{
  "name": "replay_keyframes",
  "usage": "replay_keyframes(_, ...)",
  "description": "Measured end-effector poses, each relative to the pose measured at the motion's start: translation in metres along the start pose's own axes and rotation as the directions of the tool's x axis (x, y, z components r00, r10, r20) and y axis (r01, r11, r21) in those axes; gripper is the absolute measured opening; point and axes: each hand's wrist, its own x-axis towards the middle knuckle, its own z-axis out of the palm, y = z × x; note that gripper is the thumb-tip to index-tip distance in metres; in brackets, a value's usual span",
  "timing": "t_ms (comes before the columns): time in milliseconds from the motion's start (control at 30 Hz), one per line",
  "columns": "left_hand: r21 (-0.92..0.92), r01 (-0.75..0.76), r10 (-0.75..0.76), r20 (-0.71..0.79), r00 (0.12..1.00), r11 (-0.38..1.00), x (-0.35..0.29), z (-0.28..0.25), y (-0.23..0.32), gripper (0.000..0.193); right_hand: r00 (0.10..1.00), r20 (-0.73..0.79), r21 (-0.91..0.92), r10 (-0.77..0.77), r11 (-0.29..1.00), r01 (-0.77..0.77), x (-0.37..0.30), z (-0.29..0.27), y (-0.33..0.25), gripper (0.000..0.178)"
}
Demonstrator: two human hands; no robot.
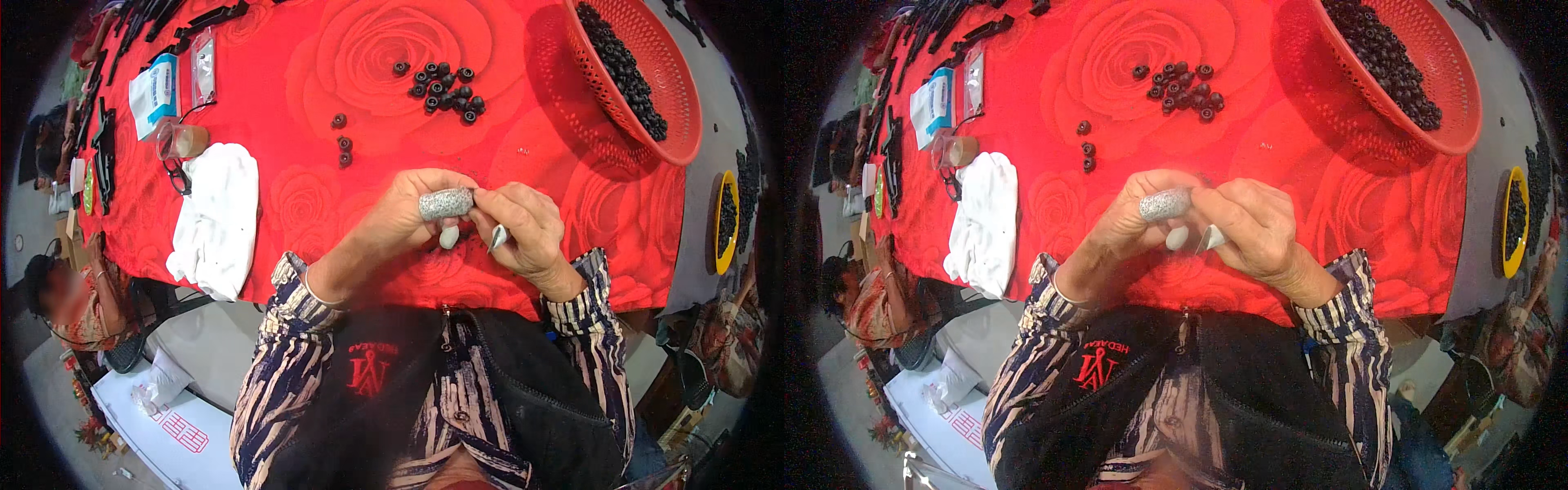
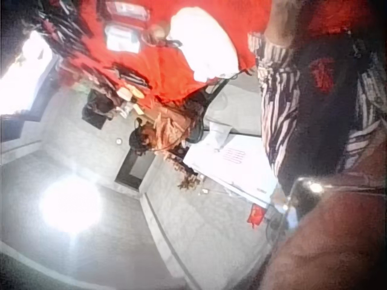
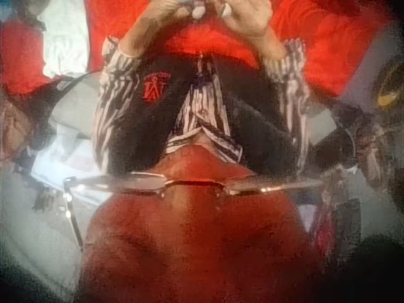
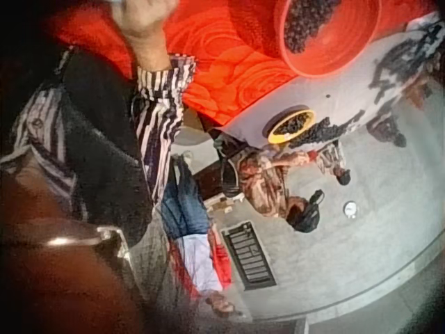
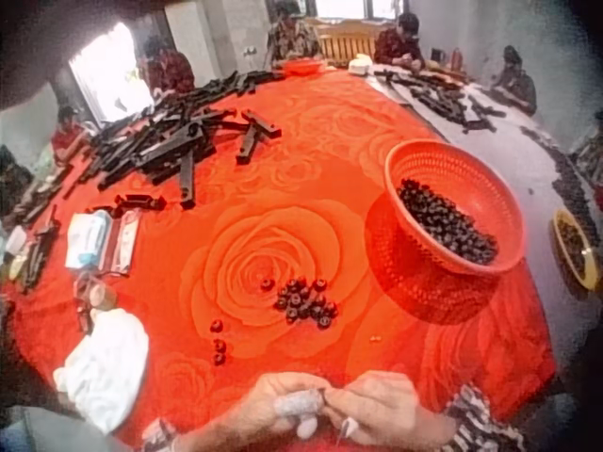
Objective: The person trims small black rubber pieces one by one, scraping excess material from their edges with a handheld blade and setting them down on the table.
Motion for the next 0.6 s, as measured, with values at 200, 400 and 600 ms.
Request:
replay_keyframes(200,0.087,-0.049,0.054,-0.055,0.997,0.995,-0.005,0.012,0.008,0.017,1.000,0.004,0.007,0.027,1.000,-0.027,0.000,-0.002,0.002,0.031)
replay_keyframes(400,0.192,-0.087,0.112,-0.125,0.986,0.977,-0.007,0.021,0.010,0.017,0.882,0.233,0.295,0.410,0.834,-0.466,0.009,-0.023,0.004,0.032)
replay_keyframes(600,0.221,-0.148,0.174,-0.103,0.979,0.964,-0.005,0.018,0.006,0.019,0.784,0.348,0.299,0.514,0.732,-0.612,0.010,-0.023,0.004,0.023)
